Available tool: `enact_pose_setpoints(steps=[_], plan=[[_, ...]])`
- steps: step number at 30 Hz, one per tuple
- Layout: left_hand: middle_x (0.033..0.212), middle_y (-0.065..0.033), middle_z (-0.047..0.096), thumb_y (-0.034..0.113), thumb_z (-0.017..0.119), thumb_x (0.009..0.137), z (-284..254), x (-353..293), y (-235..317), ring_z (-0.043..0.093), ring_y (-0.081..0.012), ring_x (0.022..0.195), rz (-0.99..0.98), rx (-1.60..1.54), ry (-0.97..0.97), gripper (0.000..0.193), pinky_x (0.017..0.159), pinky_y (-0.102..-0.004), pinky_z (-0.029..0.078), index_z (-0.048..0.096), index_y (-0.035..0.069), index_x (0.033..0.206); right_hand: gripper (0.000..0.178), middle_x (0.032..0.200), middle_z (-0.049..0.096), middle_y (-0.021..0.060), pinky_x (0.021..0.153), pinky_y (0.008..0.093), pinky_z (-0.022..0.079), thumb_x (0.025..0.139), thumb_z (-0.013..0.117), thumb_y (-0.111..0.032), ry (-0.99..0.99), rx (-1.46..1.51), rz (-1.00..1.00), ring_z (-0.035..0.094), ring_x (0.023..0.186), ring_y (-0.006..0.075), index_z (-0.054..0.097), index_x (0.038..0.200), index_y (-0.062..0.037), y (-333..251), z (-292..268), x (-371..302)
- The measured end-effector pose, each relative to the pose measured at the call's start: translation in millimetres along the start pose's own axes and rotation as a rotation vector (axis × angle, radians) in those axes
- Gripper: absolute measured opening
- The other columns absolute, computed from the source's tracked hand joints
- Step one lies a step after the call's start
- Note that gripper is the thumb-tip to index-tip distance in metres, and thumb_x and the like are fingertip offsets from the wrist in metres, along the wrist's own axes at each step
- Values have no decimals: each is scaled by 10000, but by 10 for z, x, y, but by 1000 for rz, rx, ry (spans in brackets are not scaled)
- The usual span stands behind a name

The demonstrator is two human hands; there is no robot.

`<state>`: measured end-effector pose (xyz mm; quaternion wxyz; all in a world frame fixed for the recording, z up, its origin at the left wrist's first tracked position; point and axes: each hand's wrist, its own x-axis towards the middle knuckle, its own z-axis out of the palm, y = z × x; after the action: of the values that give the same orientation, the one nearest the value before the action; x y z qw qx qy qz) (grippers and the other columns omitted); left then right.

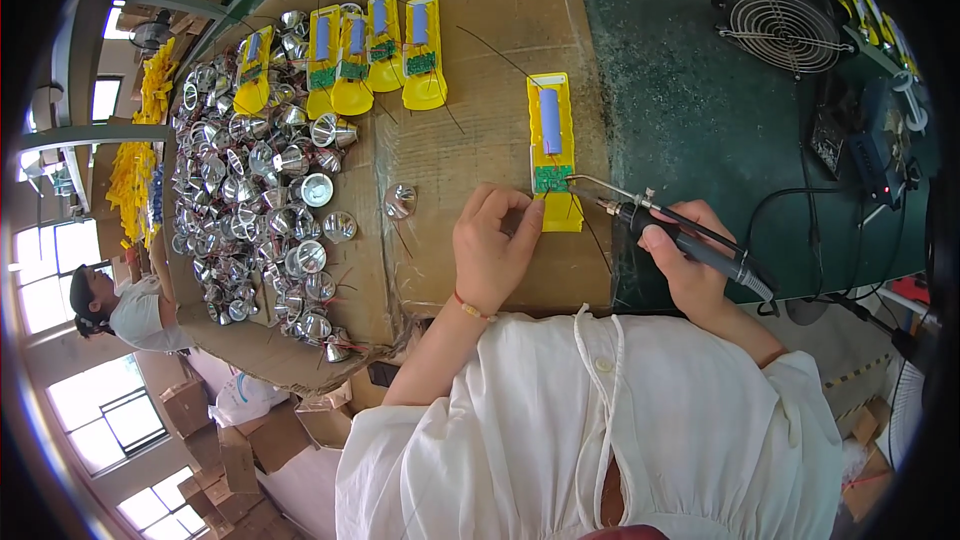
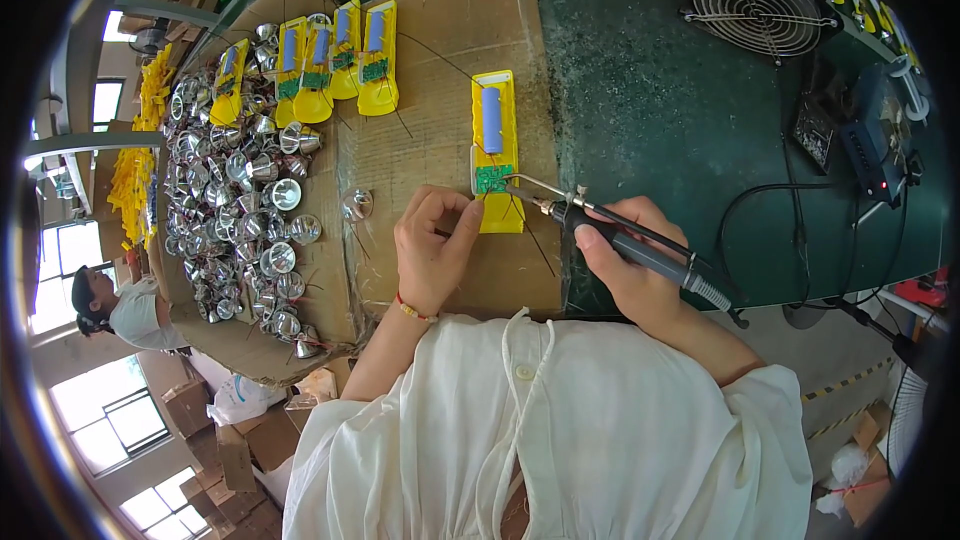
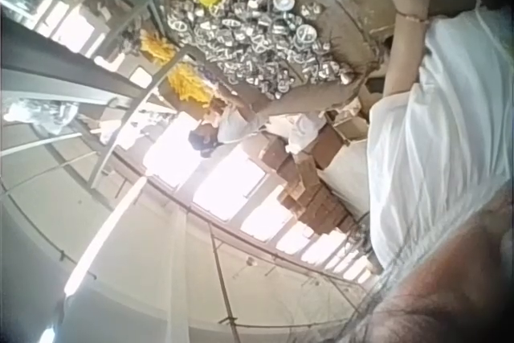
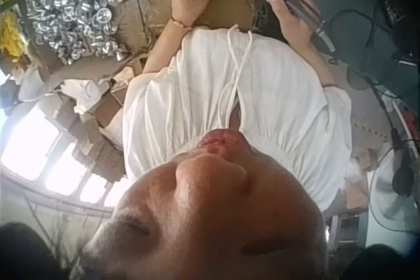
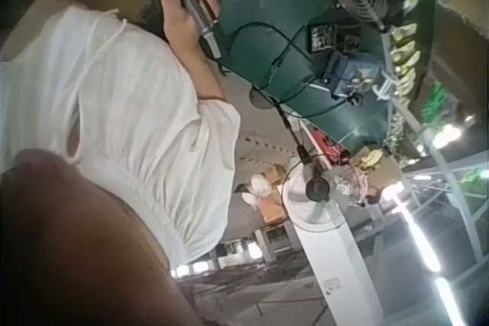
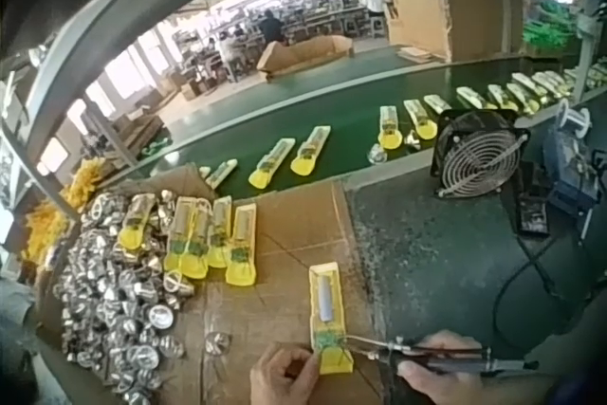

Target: Soldering wires and electronic components onto small circuit boards for assembly into flashlights.

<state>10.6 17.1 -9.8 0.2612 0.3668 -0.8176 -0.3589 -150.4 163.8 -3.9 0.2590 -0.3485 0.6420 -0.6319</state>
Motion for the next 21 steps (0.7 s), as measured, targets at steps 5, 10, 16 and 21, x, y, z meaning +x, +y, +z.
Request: enact_pose_setpoints(steps=[5,10,16,21], plan=[[767,-61,567,70,657,791,11,6,-7,533,-102,579,-32,-25,-3,111,538,-227,433,596,-22,773,150,655,601,33,513,204,432,788,671,-85,-18,-35,-51,538,574,53,567,837,11,33,21,13],[746,-101,566,76,668,764,11,23,54,566,-226,629,-92,-47,-10,105,576,-296,455,597,0,753,148,661,609,46,521,206,440,789,665,-84,-31,-66,-50,549,579,59,566,845,10,49,-4,-11],[748,-106,569,76,666,763,18,24,43,566,-230,634,-96,-45,-15,108,579,-298,452,593,-4,753,157,704,635,73,551,208,458,799,647,-67,45,45,0,577,615,76,549,883,22,51,-37,-19],[746,-109,570,74,665,762,21,22,40,566,-235,634,-91,-45,-10,108,580,-298,450,592,-6,752,177,756,595,105,594,253,482,811,624,-76,-20,36,55,587,658,136,527,914,30,49,-70,-35]])
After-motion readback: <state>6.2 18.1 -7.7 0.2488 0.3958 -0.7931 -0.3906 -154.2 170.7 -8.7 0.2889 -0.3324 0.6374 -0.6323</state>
